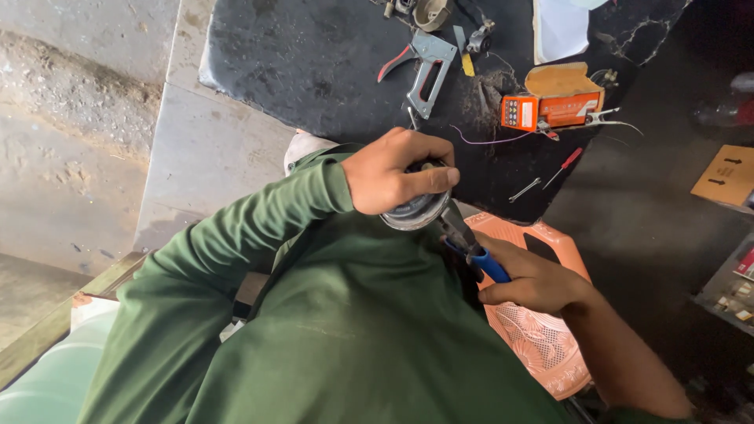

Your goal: The person is repairing and cleaning the internal components of a motorcycle horn on a workbench.

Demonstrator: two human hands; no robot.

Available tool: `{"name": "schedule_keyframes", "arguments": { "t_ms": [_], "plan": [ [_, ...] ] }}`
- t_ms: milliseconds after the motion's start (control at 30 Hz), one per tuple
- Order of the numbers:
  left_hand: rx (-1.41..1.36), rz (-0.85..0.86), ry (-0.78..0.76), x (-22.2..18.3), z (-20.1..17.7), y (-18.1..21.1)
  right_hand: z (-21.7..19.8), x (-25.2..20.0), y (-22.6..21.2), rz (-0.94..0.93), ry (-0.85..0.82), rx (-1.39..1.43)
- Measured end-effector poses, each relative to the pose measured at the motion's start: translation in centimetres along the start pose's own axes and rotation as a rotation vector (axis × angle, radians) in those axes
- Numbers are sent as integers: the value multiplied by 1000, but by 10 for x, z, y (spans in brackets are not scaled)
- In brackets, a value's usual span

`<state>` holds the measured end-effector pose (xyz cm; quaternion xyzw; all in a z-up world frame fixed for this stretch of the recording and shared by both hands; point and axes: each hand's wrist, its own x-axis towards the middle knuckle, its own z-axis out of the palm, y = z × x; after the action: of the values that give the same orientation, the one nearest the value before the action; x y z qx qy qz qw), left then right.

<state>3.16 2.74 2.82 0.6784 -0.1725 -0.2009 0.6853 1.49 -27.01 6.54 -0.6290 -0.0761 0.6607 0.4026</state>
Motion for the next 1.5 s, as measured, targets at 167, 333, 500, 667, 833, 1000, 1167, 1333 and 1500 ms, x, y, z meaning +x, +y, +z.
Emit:
{"name": "schedule_keyframes", "arguments": {
  "t_ms": [167, 333, 500, 667, 833, 1000, 1167, 1333, 1500],
  "plan": [
    [-187, -96, -66, 3, 6, -12, 4, -4, -19, 62, 83, -164],
    [-189, -144, -40, 1, 10, -18, 10, -12, -27, 119, 102, -124],
    [-161, -156, 15, -3, 21, -26, 20, -18, -34, 187, 146, -71],
    [-573, -252, 33, 2, 33, -21, 28, -4, -40, 82, 249, -107],
    [-829, -233, 82, 7, 30, -19, 29, 10, -38, -44, 306, -157],
    [-1201, -315, -47, 4, 31, -21, 24, 25, -28, -260, 308, -251],
    [-1121, -192, -64, 5, 34, -24, 18, 38, -18, -446, 326, -335],
    [-1111, -124, -137, 6, 37, -28, 13, 47, -8, -530, 366, -382],
    [-1062, -73, -148, 4, 33, -26, 4, 61, 9, -579, 337, -408]
  ]
}}
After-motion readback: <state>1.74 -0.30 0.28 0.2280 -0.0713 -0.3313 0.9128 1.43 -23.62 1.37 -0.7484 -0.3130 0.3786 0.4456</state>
